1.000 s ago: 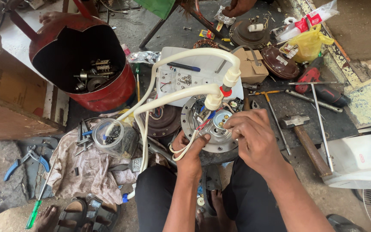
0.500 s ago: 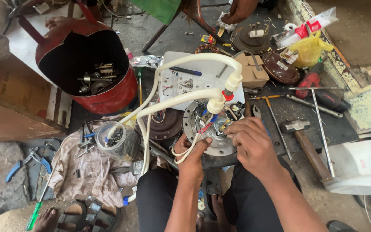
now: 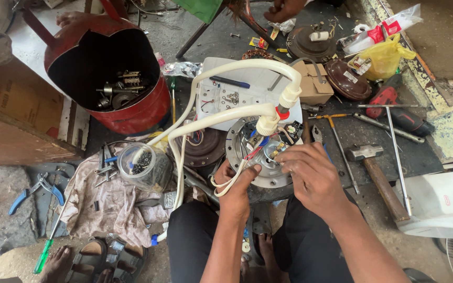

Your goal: The person sits on the ground repairing a pump motor assembly, fitting a metal dome cover onto the flange and aligning it. They use pliers on a part, then drive and tighten screws using a screwdriver and a T-handle tool while a second person briefly assists with the fitting.

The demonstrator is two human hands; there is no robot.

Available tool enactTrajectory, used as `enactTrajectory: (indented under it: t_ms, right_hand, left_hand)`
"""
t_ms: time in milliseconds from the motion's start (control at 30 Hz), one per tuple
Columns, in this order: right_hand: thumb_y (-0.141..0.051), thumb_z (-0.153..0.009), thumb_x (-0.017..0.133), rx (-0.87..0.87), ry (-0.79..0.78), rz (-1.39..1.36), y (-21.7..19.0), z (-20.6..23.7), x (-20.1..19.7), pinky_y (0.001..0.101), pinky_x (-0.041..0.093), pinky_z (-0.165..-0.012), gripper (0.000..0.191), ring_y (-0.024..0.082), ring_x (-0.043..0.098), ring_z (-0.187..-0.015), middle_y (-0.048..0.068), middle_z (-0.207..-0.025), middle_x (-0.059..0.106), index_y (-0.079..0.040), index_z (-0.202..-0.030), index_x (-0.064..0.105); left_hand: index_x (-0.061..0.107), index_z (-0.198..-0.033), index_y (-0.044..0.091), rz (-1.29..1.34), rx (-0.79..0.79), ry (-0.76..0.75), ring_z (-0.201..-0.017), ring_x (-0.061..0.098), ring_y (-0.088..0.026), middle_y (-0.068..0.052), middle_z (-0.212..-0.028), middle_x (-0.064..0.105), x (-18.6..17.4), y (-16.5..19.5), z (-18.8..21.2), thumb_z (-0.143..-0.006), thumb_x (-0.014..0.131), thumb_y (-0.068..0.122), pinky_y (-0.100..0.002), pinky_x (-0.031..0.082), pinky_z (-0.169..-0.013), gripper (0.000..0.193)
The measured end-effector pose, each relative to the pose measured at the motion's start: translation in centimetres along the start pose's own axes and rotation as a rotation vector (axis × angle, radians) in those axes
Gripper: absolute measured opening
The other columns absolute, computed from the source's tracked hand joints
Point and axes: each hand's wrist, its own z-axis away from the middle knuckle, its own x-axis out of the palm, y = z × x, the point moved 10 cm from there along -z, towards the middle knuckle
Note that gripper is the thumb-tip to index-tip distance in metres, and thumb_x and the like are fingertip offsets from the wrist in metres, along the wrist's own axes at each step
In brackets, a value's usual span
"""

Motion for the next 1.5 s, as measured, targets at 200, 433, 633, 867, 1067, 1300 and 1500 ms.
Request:
enactTrajectory:
  t_ms: [200,433,633,867,1067,1300,1500]
  right_hand:
    - [0.015,-0.072,0.065,-0.065,-0.037,0.048,-0.4,-0.3,0.0,0.0416,0.046,-0.083,0.022,0.025,0.069,-0.097,0.007,-0.1,0.073,-0.004,-0.08,0.057]
    - [0.019,-0.07,0.06,-0.005,-0.055,0.056,-0.1,-0.6,0.7,0.0397,0.043,-0.088,0.027,0.022,0.07,-0.097,0.003,-0.094,0.072,-0.005,-0.08,0.055]
    - [0.016,-0.069,0.061,-0.02,-0.048,0.094,-0.7,-0.8,0.6,0.0413,0.04,-0.092,0.026,0.023,0.069,-0.098,0.004,-0.096,0.071,-0.006,-0.081,0.052]
    - [0.016,-0.072,0.06,-0.018,-0.025,0.092,-0.4,-0.4,0.7,0.0421,0.043,-0.092,0.026,0.024,0.07,-0.099,0.005,-0.097,0.071,-0.006,-0.082,0.052]
    - [0.016,-0.07,0.059,0.029,-0.011,0.04,0.2,-0.2,1.4,0.042,0.046,-0.09,0.024,0.026,0.068,-0.094,0.009,-0.096,0.071,-0.004,-0.079,0.051]
    - [0.014,-0.069,0.064,-0.007,-0.165,0.035,0.0,-0.8,1.5,0.0426,0.045,-0.091,0.022,0.025,0.071,-0.097,0.006,-0.093,0.073,-0.005,-0.076,0.057]
    - [0.01,-0.074,0.069,0.151,-0.1,-0.101,1.2,-1.2,0.2,0.04,0.048,-0.089,0.019,0.022,0.073,-0.095,0.006,-0.099,0.075,-0.005,-0.082,0.061]
  left_hand:
    - [0.072,-0.104,-0.002,0.002,-0.007,-0.019,-0.081,0.065,-0.01,-0.004,-0.091,0.073,0.4,0.4,0.2,-0.081,0.073,-0.002,-0.026,0.051,-0.079,0.023]
    - [0.071,-0.104,-0.001,-0.01,-0.021,-0.005,-0.081,0.065,-0.01,-0.004,-0.091,0.073,0.4,0.6,0.3,-0.081,0.074,-0.001,-0.027,0.051,-0.078,0.023]
    - [0.071,-0.104,-0.002,0.006,-0.022,-0.013,-0.08,0.065,-0.01,-0.004,-0.09,0.073,0.3,0.6,0.2,-0.082,0.074,-0.001,-0.027,0.051,-0.077,0.023]
    - [0.071,-0.105,-0.002,0.008,-0.013,-0.014,-0.081,0.065,-0.01,-0.005,-0.091,0.073,0.0,0.6,0.3,-0.081,0.074,-0.001,-0.027,0.052,-0.078,0.024]
    - [0.071,-0.104,-0.002,0.022,-0.002,0.034,-0.081,0.065,-0.01,-0.004,-0.091,0.073,-0.6,0.2,0.3,-0.079,0.073,-0.002,-0.027,0.052,-0.078,0.024]
    - [0.072,-0.104,-0.004,0.04,0.036,0.034,-0.08,0.063,-0.01,-0.003,-0.09,0.071,-0.5,0.6,0.0,-0.083,0.071,-0.003,-0.027,0.051,-0.077,0.022]
    - [0.072,-0.107,-0.003,0.06,0.004,-0.012,-0.085,0.066,-0.011,-0.005,-0.095,0.074,0.0,0.8,0.2,-0.082,0.071,-0.003,-0.027,0.052,-0.082,0.025]
